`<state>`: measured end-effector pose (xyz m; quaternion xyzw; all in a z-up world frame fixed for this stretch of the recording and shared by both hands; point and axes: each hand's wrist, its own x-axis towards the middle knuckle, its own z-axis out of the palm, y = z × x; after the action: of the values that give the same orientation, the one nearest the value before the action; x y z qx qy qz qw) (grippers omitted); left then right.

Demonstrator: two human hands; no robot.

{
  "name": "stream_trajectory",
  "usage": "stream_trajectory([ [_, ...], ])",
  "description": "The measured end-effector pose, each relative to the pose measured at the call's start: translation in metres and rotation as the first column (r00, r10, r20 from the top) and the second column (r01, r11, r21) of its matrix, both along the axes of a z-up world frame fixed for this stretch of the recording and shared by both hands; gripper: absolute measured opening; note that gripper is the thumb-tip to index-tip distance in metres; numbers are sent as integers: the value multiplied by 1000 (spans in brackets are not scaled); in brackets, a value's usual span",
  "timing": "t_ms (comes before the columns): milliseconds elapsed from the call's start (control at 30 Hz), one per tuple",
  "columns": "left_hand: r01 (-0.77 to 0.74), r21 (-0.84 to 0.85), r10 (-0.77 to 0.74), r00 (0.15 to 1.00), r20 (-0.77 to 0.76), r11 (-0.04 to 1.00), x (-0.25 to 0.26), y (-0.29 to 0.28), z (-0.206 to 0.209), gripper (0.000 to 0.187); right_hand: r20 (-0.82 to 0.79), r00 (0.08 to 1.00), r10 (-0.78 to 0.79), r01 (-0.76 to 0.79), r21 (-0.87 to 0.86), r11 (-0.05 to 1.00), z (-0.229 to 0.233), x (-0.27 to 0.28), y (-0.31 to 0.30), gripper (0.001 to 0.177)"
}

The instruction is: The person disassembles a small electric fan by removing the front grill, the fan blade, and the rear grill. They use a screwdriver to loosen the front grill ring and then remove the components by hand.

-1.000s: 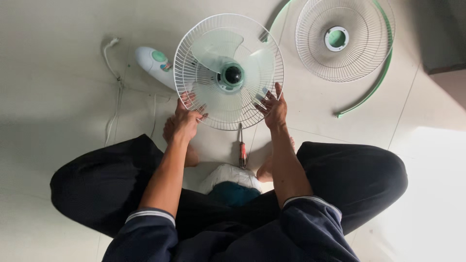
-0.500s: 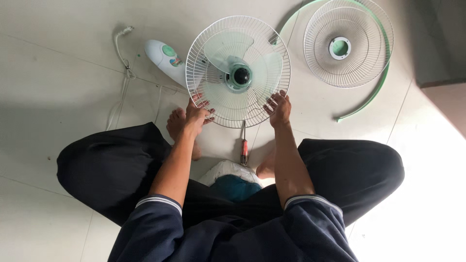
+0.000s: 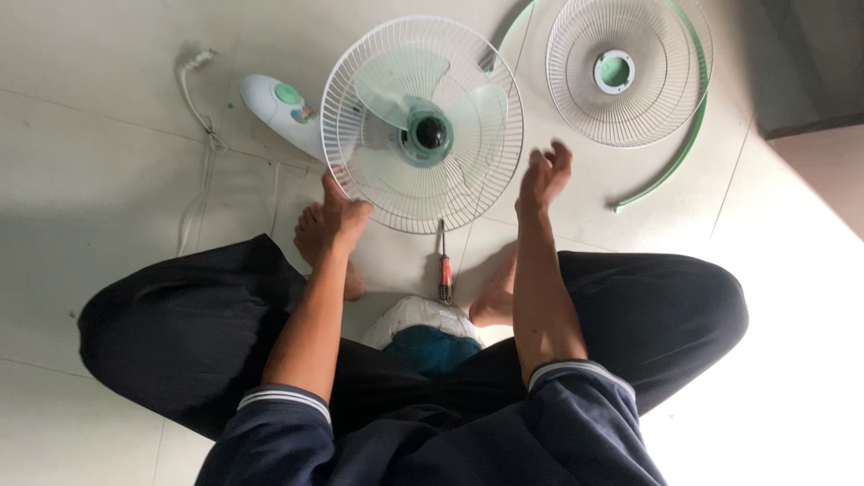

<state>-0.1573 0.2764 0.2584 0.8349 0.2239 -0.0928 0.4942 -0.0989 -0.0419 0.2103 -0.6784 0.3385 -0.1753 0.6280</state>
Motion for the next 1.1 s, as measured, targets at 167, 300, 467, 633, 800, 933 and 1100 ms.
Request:
stream_trajectory([
  [167, 100, 236, -36, 965, -261, 967, 6, -8, 53, 86, 76, 867, 492, -438, -354, 826, 31, 34, 17, 46],
  [300, 156, 289, -45, 934, -355, 944, 7, -10, 69, 84, -283, 725, 627, -603, -701, 380, 57, 60, 25, 55],
  [467, 61, 99, -42, 983, -177, 993, 4, -3, 31, 85, -517, 657, 549, -712, -665, 225, 63, 59, 24, 29],
  [633, 0, -61, 7, 993, 115, 998, 1, 1, -4, 86, -785, 443, 433, -882, -468, 53, 39, 34, 29, 18],
  [800, -75, -302, 90, 995, 36, 950, -3, -2, -15, 81, -709, 250, 659, -928, -370, -46, 10, 5, 39, 11],
  [933, -101, -313, 115, 993, 24, 944, 2, -5, -9, 83, -679, 403, 614, -831, -552, -65, 17, 15, 27, 10],
  [1100, -186, -469, 150, 982, -114, 863, 0, -4, -12, 79, -536, 769, 350, -633, -717, 293, 38, 23, -7, 14],
])
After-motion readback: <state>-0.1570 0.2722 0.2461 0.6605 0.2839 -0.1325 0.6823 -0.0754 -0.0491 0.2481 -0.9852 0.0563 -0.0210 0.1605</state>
